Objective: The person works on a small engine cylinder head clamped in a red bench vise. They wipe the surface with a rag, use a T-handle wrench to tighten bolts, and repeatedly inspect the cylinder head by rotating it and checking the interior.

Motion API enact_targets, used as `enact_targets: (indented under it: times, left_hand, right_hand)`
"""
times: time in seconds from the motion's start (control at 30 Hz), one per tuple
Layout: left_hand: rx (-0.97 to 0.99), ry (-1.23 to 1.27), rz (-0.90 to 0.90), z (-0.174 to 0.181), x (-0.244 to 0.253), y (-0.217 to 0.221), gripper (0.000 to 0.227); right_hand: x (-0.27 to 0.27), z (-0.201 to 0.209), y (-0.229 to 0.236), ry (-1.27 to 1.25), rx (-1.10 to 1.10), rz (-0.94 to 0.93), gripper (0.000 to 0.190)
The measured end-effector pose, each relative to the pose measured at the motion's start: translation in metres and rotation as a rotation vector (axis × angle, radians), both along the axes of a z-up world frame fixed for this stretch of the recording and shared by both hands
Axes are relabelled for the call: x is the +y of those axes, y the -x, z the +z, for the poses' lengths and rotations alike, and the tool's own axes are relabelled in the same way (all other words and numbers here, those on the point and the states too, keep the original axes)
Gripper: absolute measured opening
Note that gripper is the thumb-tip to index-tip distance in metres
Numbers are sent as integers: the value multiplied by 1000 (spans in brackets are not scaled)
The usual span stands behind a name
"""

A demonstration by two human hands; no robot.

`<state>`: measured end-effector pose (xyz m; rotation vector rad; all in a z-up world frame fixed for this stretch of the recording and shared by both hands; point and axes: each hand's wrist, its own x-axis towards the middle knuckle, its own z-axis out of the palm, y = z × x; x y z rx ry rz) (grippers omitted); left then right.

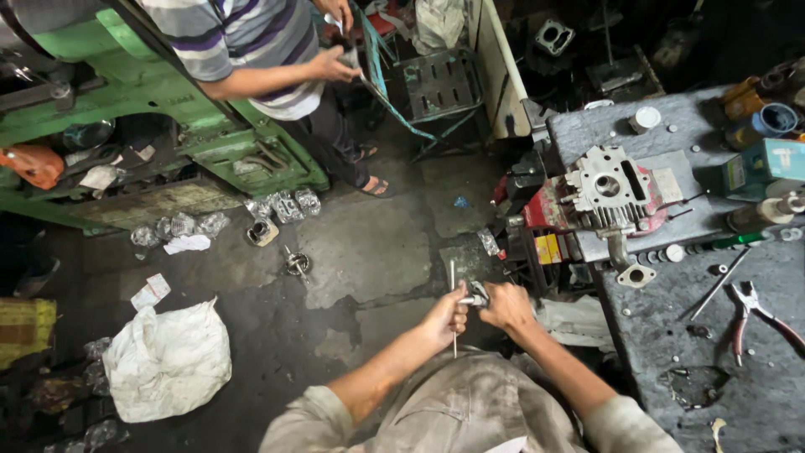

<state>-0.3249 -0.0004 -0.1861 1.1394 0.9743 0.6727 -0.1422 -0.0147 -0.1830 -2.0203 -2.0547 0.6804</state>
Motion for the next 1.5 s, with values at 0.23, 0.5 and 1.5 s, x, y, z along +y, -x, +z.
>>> enact_targets:
  times: [0.23, 0.5, 1.5]
  left_hand:
    - [55, -199, 10, -37, -16, -8, 43]
    - [99, -238, -25, 64, -8, -5, 35]
    - [419, -740, -133, 91, -8, -20, 19]
  right_hand:
    - [-16, -29, -11, -225, 147, 194, 32]
    - [-26, 29, -2, -78, 130, 7, 37]
    - [-41, -22, -18, -50, 544, -294, 29]
